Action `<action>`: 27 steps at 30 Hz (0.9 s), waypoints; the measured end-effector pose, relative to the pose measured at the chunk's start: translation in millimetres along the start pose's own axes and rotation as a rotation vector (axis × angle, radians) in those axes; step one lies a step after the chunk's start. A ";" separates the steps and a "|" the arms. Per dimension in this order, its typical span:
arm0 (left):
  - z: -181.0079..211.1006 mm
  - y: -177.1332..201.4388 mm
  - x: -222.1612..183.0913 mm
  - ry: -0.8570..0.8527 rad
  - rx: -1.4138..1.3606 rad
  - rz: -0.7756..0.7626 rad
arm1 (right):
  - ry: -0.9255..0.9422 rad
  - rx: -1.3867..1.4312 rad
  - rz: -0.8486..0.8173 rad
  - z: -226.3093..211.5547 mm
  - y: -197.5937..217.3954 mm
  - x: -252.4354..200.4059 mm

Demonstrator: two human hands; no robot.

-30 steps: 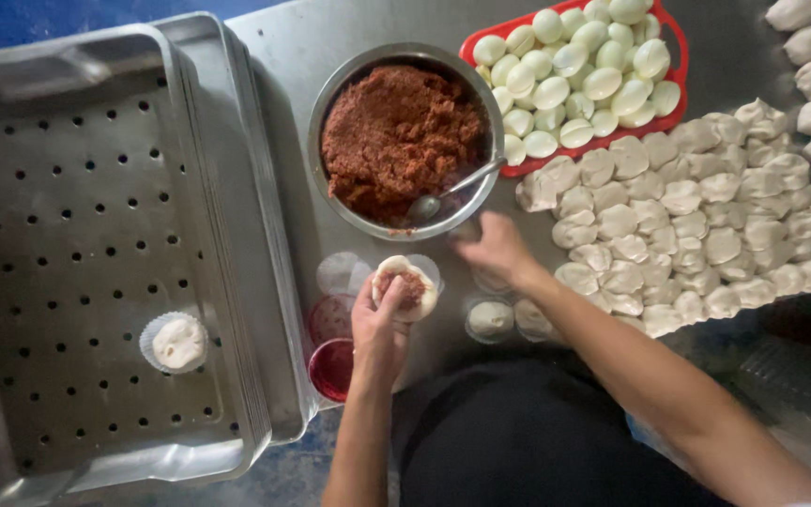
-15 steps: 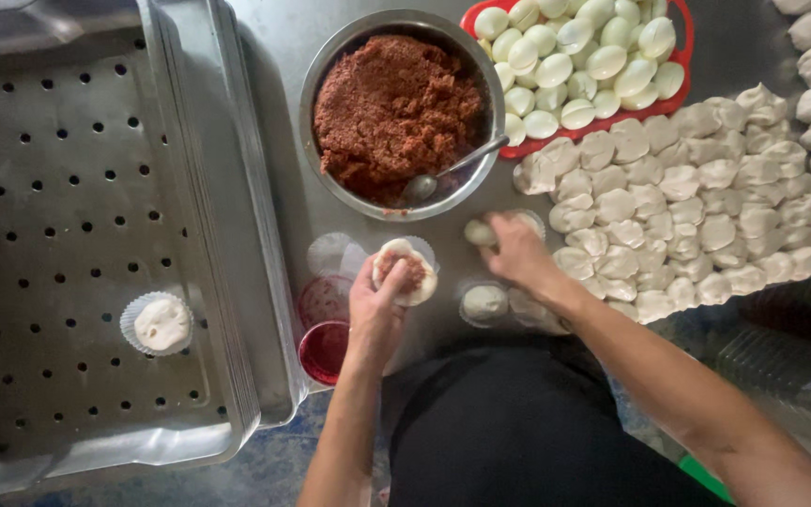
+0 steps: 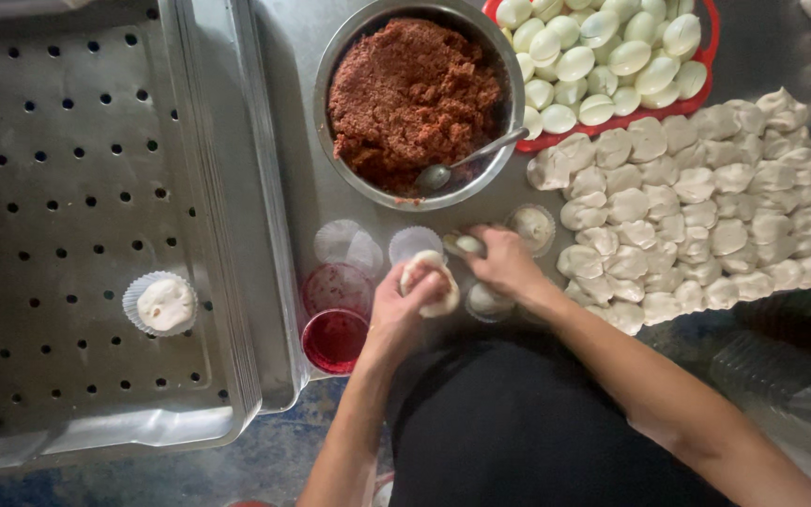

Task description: The person prepares buns by flattening dough by hand, using a spoon to add filling from a bowl, placing a piece of egg inside, and folding the dough closed before placing the finished buns into a steamer tray.

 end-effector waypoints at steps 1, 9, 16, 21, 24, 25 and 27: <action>-2.4 -0.5 -2.0 0.021 0.090 -0.023 | -0.043 0.054 -0.011 3.0 2.1 -0.1; -27.3 -17.8 9.1 0.049 0.151 -0.041 | -0.220 0.220 0.019 30.0 12.3 -8.2; -20.0 -28.9 48.4 -0.097 0.205 0.129 | -0.271 0.622 -0.083 27.8 12.0 -14.9; -11.6 -31.8 49.0 -0.079 0.169 0.102 | -0.227 0.498 -0.130 0.2 48.2 -22.5; -8.9 -38.4 43.6 -0.029 0.027 0.021 | -0.250 0.449 -0.169 -25.5 66.9 -31.8; -8.7 -41.7 40.2 0.009 -0.050 -0.013 | -0.271 0.391 -0.167 -33.7 71.7 -35.5; -3.7 -48.3 31.8 0.016 -0.117 -0.077 | -0.311 0.276 -0.160 -49.6 78.9 -43.1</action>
Point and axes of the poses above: each hand's wrist, its own x-axis towards the middle knuckle, its own y-axis out of the back of the hand, z = x × y, the point moved 5 cm from there along x, towards the middle knuckle, and after that the axes turned 4 degrees about z, right-handed, at the moved point
